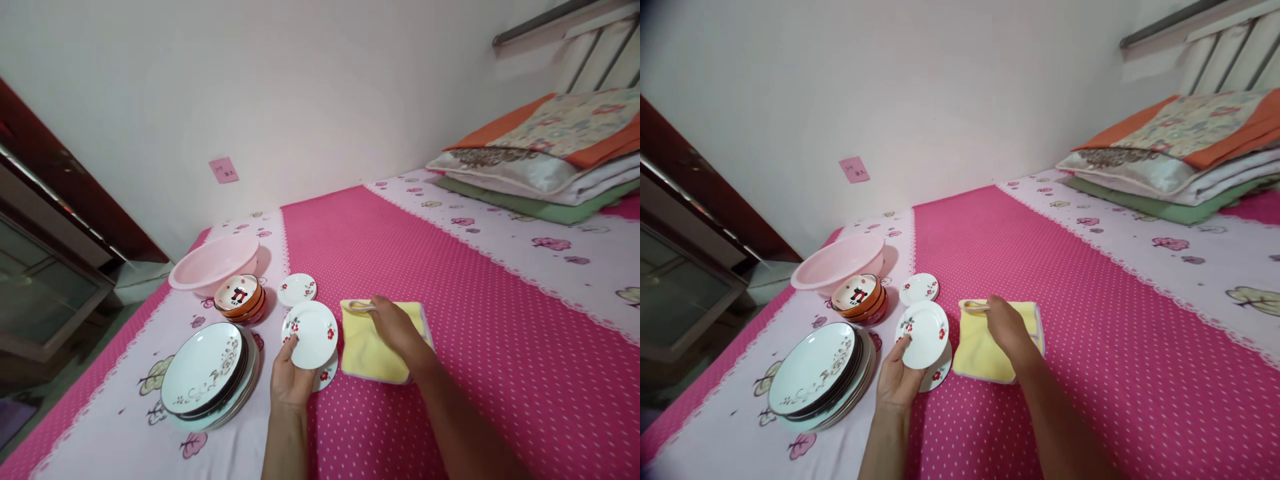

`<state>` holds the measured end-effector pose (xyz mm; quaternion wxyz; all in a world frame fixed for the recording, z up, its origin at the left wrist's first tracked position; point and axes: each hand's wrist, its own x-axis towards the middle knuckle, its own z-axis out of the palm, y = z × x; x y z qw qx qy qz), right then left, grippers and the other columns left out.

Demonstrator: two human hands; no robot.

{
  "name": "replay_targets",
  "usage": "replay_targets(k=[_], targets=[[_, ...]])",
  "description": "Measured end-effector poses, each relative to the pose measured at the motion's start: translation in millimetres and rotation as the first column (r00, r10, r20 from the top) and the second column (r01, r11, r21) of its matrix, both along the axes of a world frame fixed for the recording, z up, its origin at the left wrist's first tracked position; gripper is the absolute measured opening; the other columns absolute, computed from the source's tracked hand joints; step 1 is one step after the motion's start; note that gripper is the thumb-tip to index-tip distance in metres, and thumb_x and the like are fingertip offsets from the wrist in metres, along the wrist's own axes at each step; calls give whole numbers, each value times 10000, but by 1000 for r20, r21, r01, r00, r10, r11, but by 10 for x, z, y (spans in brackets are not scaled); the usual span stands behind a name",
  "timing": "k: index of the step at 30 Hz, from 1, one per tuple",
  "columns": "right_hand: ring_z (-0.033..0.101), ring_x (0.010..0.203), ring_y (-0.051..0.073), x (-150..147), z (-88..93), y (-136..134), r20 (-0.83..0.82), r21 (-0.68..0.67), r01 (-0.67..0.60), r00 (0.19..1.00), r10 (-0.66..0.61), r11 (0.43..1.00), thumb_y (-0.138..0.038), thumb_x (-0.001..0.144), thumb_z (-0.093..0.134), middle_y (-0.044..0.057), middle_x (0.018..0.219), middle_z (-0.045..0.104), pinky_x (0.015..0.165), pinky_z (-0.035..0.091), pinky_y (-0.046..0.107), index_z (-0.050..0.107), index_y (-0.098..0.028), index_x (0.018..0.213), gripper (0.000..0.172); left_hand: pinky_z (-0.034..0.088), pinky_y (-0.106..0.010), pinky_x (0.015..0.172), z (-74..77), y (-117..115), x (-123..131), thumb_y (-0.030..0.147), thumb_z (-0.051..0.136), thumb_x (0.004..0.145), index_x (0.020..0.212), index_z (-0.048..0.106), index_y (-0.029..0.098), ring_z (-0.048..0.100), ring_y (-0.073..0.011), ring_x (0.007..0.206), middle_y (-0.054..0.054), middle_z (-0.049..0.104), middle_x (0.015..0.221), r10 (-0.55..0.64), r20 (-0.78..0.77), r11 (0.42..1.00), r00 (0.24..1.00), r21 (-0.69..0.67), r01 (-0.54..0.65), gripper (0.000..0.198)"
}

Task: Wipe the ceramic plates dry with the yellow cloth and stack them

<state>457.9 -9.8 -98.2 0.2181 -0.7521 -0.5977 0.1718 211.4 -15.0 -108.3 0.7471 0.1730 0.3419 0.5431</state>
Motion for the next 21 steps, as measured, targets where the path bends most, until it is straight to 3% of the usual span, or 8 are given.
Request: replay_targets(k=[3, 6, 9, 10, 12, 15, 18, 21], targets=[[667, 928, 251, 23, 135, -15, 4, 30, 46, 999, -46, 999, -220, 1020, 424, 166, 1062, 713, 721, 372, 303, 602, -124, 1154, 243, 313, -529, 1201, 56, -99, -13, 382, 501, 982, 1401, 606, 198, 613, -290, 1289, -114, 731, 1273, -32, 205, 999, 978, -3, 33, 469], [659, 865, 248, 47, 293, -51, -11, 75, 56, 998, -55, 996, -284, 1019, 443, 135, 953, 711, 705, 384, 304, 604, -143, 1086, 225, 348, -560, 1173, 115, -164, 8, 558, 506, 963, 1291, 699, 221, 582, -324, 1322, -119, 724, 1288, 23, 256, 1000, 967, -14, -20, 508], [650, 797, 225, 62, 454, -129, -276, 192, 83, 961, -27, 978, -338, 975, 504, 69, 868, 699, 686, 436, 294, 611, -180, 966, 191, 399, -548, 1140, 177, -197, 88, 455, 464, 996, 1277, 709, 250, 603, -309, 1296, -89, 732, 1284, 131, 245, 989, 961, -96, -110, 425], [653, 769, 220, 61, 509, -165, -431, 223, 113, 903, -6, 968, -369, 953, 533, 53, 850, 698, 673, 460, 296, 613, -186, 960, 199, 410, -542, 1132, 199, -207, 120, 423, 462, 996, 1276, 710, 258, 615, -305, 1280, -79, 735, 1281, 146, 249, 986, 957, -120, -119, 408], [671, 722, 218, 40, 619, -247, -710, 243, 190, 703, 41, 951, -443, 916, 582, 37, 850, 711, 643, 507, 309, 615, -198, 1029, 271, 419, -543, 1122, 241, -232, 178, 428, 476, 984, 1267, 717, 264, 628, -311, 1258, -73, 736, 1278, 134, 280, 985, 951, -144, -96, 406], [710, 721, 223, -62, 764, -366, -899, 239, 248, 422, 117, 939, -498, 884, 640, 56, 944, 745, 633, 556, 326, 593, -222, 1184, 410, 408, -565, 1124, 280, -281, 238, 503, 490, 967, 1245, 730, 260, 617, -330, 1268, -81, 728, 1292, 86, 340, 991, 937, -130, -44, 440], [725, 734, 228, -250, 839, -448, -936, 240, 137, 297, 191, 961, -506, 875, 668, 82, 975, 757, 621, 563, 318, 589, -214, 1245, 478, 387, -589, 1134, 283, -319, 273, 552, 446, 977, 1199, 752, 237, 594, -351, 1296, -96, 723, 1298, 51, 364, 994, 930, -106, -13, 493], [728, 775, 233, -466, 823, -468, -919, 255, -134, 274, 283, 958, -489, 896, 647, 77, 968, 756, 661, 568, 329, 604, -208, 1261, 462, 368, -565, 1157, 260, -323, 295, 563, 363, 1005, 1183, 761, 201, 571, -344, 1326, -117, 724, 1291, 17, 364, 999, 931, -34, -5, 567]])
